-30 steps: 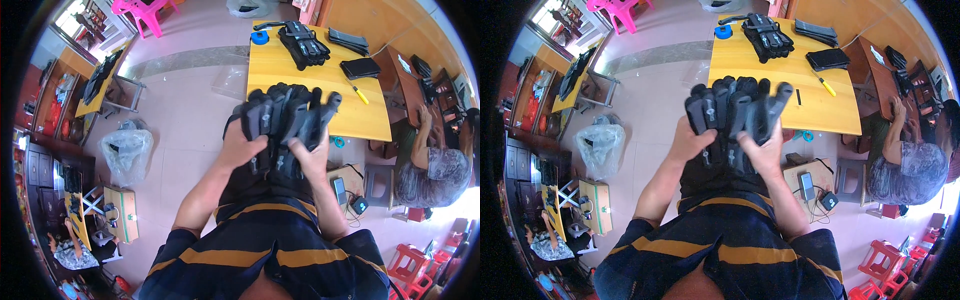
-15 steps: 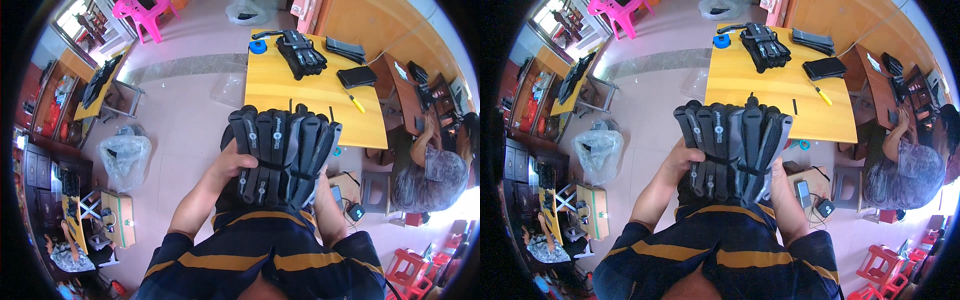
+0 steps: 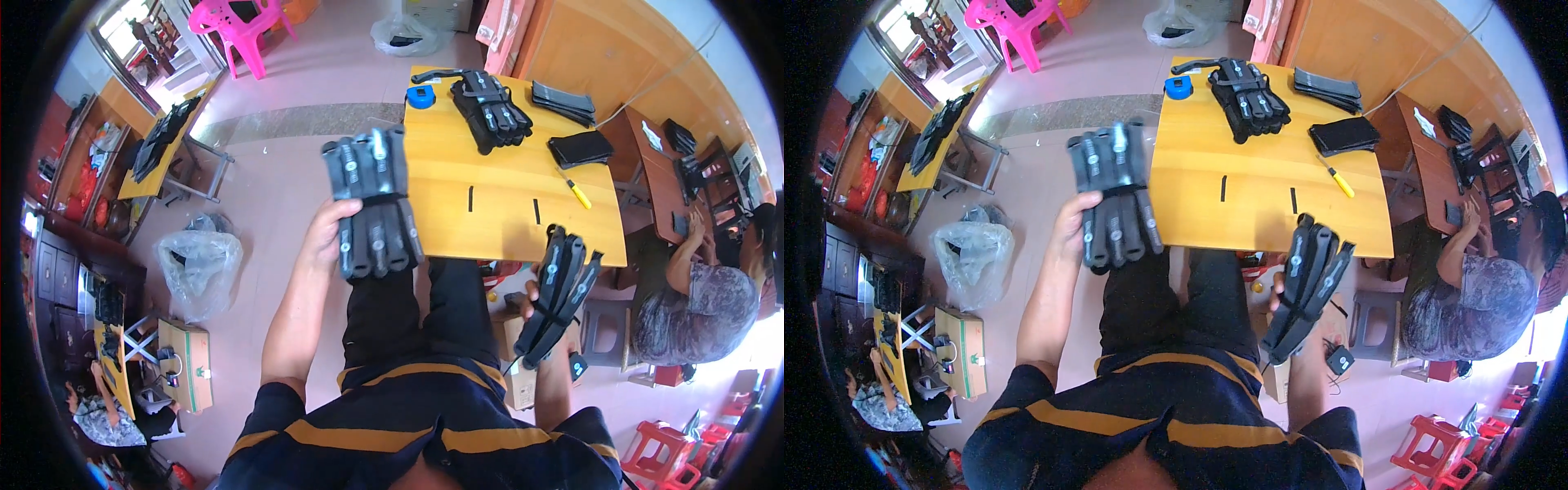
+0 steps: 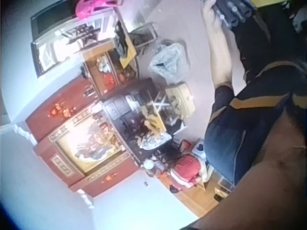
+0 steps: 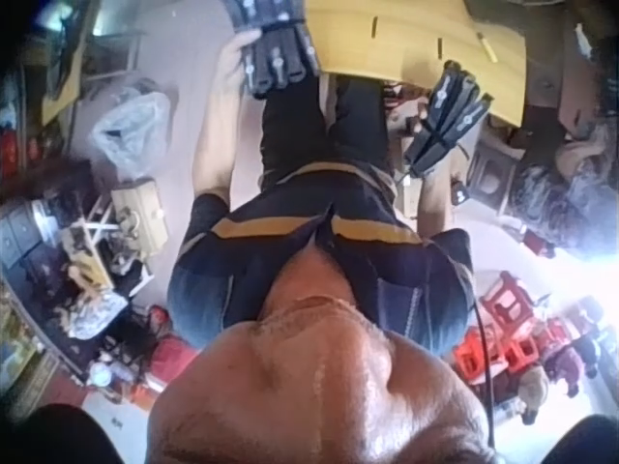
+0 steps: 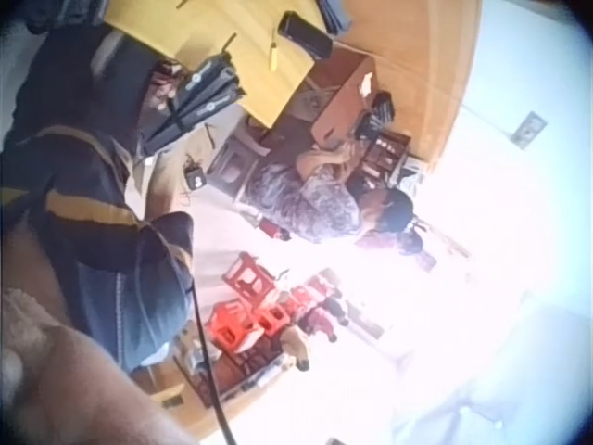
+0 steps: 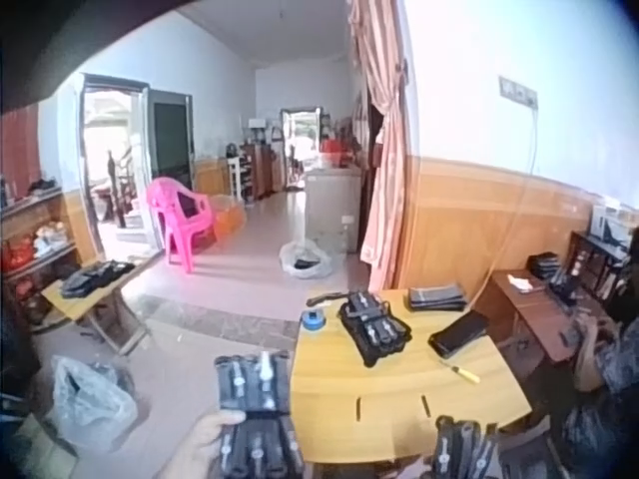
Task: Organizing and measuring tactical gloves and equipment pouches on a table.
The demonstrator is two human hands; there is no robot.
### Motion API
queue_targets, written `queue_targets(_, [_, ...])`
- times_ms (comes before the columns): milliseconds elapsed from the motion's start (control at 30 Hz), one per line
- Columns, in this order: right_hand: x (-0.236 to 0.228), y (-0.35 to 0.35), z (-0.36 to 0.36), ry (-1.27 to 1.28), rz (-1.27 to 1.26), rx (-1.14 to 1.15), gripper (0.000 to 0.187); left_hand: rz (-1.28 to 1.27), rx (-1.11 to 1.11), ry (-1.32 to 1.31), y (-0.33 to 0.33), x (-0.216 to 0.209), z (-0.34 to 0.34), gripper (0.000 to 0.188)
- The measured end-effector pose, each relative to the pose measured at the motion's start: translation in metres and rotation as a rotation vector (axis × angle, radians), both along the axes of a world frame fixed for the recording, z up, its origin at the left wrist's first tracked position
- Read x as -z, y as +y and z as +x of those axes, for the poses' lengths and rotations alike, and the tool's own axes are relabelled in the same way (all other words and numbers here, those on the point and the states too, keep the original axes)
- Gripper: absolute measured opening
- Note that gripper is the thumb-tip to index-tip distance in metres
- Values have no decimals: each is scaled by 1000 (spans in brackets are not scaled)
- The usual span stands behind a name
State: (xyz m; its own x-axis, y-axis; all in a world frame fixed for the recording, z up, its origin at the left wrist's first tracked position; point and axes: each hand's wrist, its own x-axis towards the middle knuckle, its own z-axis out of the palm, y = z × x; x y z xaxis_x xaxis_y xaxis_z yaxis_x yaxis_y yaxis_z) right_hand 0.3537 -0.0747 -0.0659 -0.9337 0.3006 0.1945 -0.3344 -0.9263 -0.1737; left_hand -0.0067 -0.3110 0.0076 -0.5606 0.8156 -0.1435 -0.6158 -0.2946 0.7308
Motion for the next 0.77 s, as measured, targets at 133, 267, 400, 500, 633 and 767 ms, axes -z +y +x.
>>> queue_targets(133, [13, -23, -7, -190, 69, 119, 84, -13, 26, 96, 73, 16, -28, 45])
queue_targets(267, [16, -31, -11, -321, 156, -75, 93, 15, 42, -15, 153, 27, -55, 37])
queue_targets(400, [6, -39, -26, -419, 174, -157, 83, 4, -9, -5, 218, 54, -84, 38])
queue_targets(500, [0, -35, -35, -475, 144, -168, 81, -57, -105, -19, 256, 64, -89, 36])
queue_targets(633, [-8, -24, -45, -503, 188, -153, 79, -46, -146, 72, 298, 70, -87, 35])
queue_targets(767, [-3, -15, -52, -526, 307, -143, 82, -69, -128, 82, 323, 68, -94, 38])
